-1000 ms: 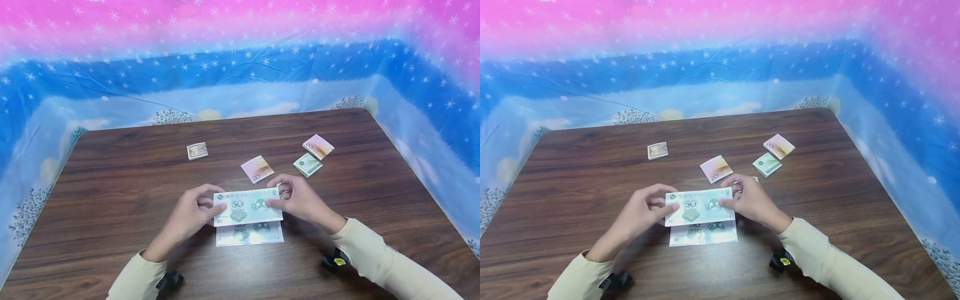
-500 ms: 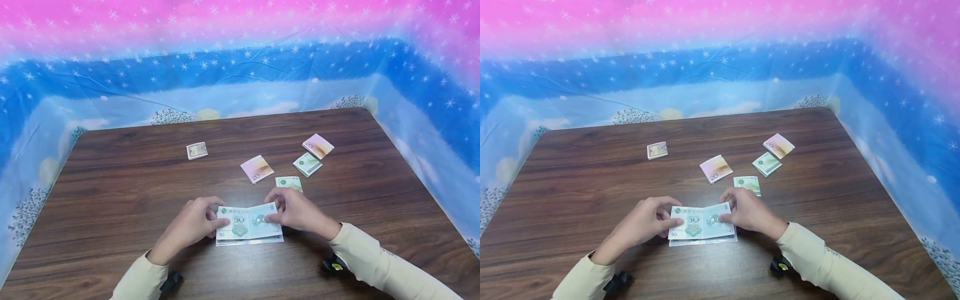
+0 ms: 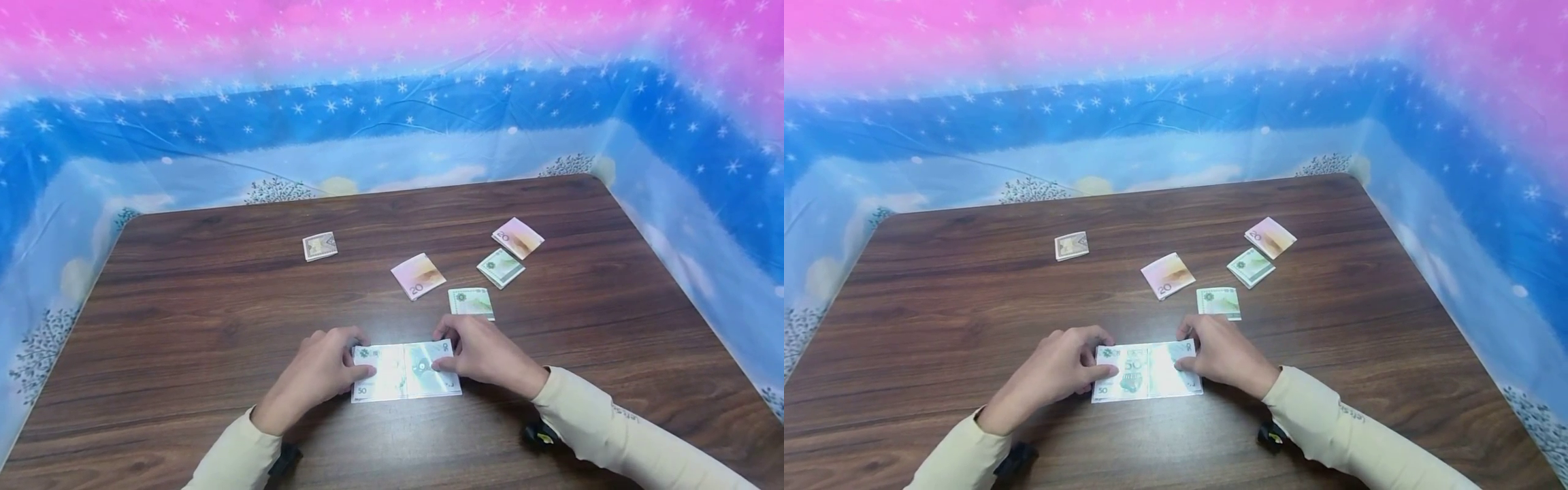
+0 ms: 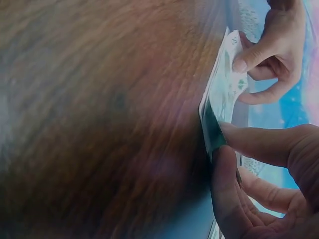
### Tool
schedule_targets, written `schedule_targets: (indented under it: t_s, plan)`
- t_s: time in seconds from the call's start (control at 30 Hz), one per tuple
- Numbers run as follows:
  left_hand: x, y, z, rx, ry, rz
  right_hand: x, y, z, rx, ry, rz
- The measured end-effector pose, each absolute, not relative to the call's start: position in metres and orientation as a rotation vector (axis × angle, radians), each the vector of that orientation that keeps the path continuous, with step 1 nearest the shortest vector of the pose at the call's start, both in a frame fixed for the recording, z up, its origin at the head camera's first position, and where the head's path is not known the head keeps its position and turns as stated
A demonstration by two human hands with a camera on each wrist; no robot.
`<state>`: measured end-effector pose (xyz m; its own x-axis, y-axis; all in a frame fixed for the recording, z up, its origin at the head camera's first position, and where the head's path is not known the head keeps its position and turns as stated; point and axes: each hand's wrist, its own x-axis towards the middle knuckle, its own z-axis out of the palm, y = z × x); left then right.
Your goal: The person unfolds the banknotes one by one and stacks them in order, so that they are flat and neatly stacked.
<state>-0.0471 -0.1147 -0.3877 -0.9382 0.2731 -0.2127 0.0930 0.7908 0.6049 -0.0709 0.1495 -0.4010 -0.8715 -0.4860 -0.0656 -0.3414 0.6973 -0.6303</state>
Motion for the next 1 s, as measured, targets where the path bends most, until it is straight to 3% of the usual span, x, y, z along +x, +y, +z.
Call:
schedule_targets:
  t_s: [0.47, 1.0]
  plan:
    - [-0.05, -0.117, -0.387, 0.331, 2.77, 0.855, -0.071, 0.149, -0.4, -0.738, 2.86, -0.777]
    - [-0.061, -0.137, -0.38, 0.15, 2.551, 1.349, -0.145, 0.142, -0.38, -0.548, 2.84, -0.872]
